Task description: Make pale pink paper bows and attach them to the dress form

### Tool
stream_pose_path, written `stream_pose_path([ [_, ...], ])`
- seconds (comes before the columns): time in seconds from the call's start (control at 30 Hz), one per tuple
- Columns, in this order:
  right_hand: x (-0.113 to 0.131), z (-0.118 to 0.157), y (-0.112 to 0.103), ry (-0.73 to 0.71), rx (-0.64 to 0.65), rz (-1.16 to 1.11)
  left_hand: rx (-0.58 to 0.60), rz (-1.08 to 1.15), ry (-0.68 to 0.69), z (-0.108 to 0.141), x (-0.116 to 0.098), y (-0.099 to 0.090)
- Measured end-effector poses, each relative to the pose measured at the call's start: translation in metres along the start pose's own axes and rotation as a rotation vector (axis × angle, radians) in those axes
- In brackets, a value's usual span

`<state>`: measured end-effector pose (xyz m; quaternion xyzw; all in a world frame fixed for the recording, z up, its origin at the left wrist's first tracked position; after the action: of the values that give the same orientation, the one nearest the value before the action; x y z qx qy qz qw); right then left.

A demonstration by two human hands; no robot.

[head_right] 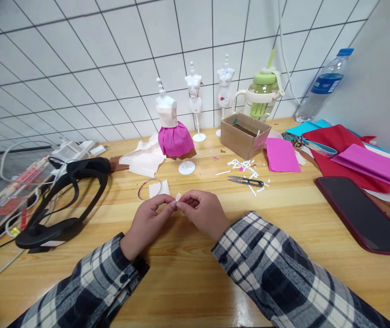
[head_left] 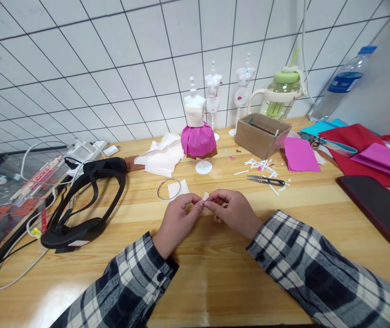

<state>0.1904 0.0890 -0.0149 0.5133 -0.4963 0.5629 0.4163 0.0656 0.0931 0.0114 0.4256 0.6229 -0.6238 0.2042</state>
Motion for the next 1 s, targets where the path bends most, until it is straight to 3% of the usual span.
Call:
stream_pose_path([
  [0.13,0.007,0.001,0.002,-0.051,0.026,0.077,0.049,0.099,-0.033,0.001,0.002,0.006],
  [0.33,0.02,0.002,-0.001,-0.165,0.018,0.157,0.123,0.421,-0.161,0.0,0.014,0.02],
  [0.57,0.021,-0.008,-0.053,-0.283,-0.295,0.471,0.1,0.713,-0.267,0.001,0.033,0.025],
  [0.73,0.033,-0.003,-0.065,-0.354,-0.441,0.697,0.112,0.744,-0.279,0.003,0.032,0.028],
  [0.87,0.039,0.0,-0.045,-0.361,-0.281,0.465,0.152,0.796,-0.291,0.004,0.029,0.034],
  [1.0,0.025,0.0,-0.022,-0.196,-0.108,0.118,0.221,0.701,-0.195,0.004,0.018,0.038],
])
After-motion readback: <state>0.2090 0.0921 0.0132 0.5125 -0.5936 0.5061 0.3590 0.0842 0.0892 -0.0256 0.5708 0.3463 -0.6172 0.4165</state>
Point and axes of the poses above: each hand's wrist, its own z-axis away from the middle knuckle, its own y-axis out of the palm, x = y × z, the point moved 10 cm from there along -z, towards the middle knuckle
